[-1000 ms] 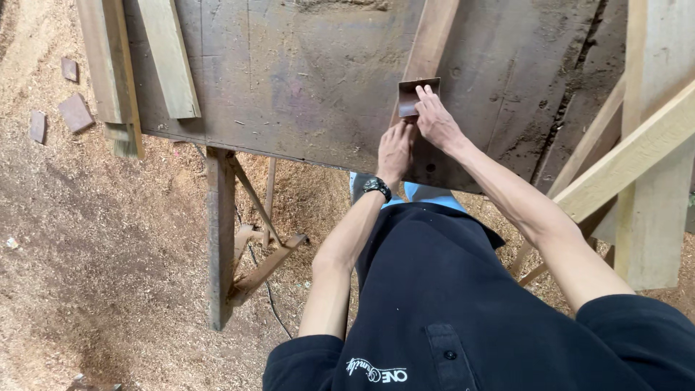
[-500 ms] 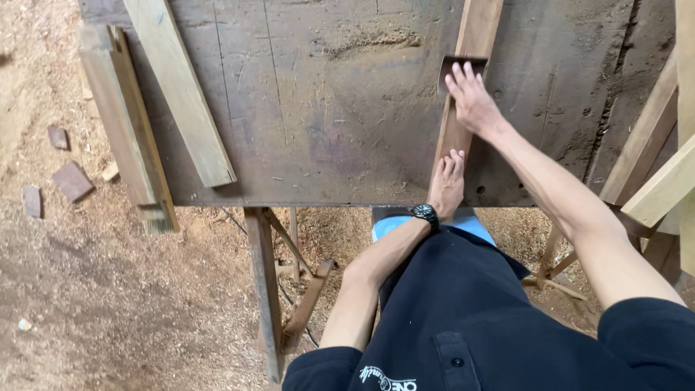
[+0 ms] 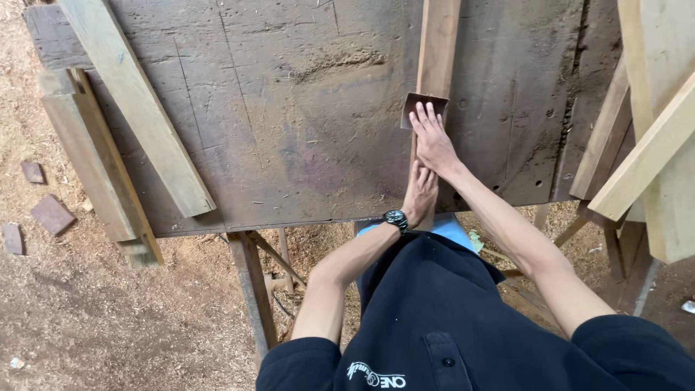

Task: The person is sanding a long wooden strip by hand with a piece of sandpaper, moving the paper back and forth along the length and sides of the wood while holding it steady on a workbench.

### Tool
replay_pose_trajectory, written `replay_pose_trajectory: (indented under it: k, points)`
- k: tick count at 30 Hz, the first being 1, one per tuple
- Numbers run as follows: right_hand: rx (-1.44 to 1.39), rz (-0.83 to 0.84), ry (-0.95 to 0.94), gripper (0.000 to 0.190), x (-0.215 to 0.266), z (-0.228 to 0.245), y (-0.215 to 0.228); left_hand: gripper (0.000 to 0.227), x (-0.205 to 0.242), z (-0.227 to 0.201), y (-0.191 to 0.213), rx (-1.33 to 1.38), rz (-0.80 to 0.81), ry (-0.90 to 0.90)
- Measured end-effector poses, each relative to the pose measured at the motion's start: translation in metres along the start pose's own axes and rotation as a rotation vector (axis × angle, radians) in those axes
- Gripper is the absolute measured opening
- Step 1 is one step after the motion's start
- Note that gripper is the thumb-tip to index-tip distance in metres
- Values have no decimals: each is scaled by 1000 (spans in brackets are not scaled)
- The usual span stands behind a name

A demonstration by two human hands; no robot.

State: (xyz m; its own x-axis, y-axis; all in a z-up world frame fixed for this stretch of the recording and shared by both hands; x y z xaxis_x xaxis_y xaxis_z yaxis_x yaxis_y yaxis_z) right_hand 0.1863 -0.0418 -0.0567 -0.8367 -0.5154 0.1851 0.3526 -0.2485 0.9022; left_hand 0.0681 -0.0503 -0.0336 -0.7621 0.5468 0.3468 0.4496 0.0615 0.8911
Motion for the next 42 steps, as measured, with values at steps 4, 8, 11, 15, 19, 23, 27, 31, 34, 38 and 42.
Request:
replay_pose_trajectory:
  k: [4,8,11,15,19,23,27,31,34,38,42]
  points:
    - [7,-114,53,49,-51,-27,18,66,4,6,1,-36,-90,54]
    - [18,-136,56,50,-149,-79,35,63,0,14,9,223,-175,136]
    - [-8,-48,-32,59,-169,-94,27,42,3,41,3,817,-220,335]
    - [42,-82,137,51,-103,-53,25,36,-11,40,14,704,-278,354]
    - [118,21,336,51,-54,-41,22,52,-20,30,38,564,-459,251]
    - [228,-79,474,39,-109,-69,44,67,-22,36,37,648,-437,269]
    - [220,-174,401,33,-166,-97,56,68,-23,35,32,686,-393,341]
    - [228,-79,407,39,-118,-65,47,52,-26,62,42,823,-459,506]
    - [198,-55,469,41,-58,-33,41,57,-27,96,69,796,-738,555]
    - [-52,-21,410,55,-38,-33,40,99,-79,122,73,909,-616,330]
    - [-65,2,193,35,-24,-58,23,91,-97,138,52,853,-486,210]
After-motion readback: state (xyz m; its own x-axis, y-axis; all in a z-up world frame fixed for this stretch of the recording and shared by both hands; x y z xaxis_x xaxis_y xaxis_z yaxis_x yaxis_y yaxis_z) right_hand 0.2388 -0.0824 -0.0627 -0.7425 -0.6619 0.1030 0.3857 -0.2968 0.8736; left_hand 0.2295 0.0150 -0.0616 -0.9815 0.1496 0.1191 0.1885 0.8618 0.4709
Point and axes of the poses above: each hand's wrist, its own x-axis away from the middle knuckle, its own y-axis out of the back of the hand, z = x × y, the point moved 9 cm from there along -x, towards the middle knuckle, and after that the axes turned 8 degrees about x, right-handed, at the moved point
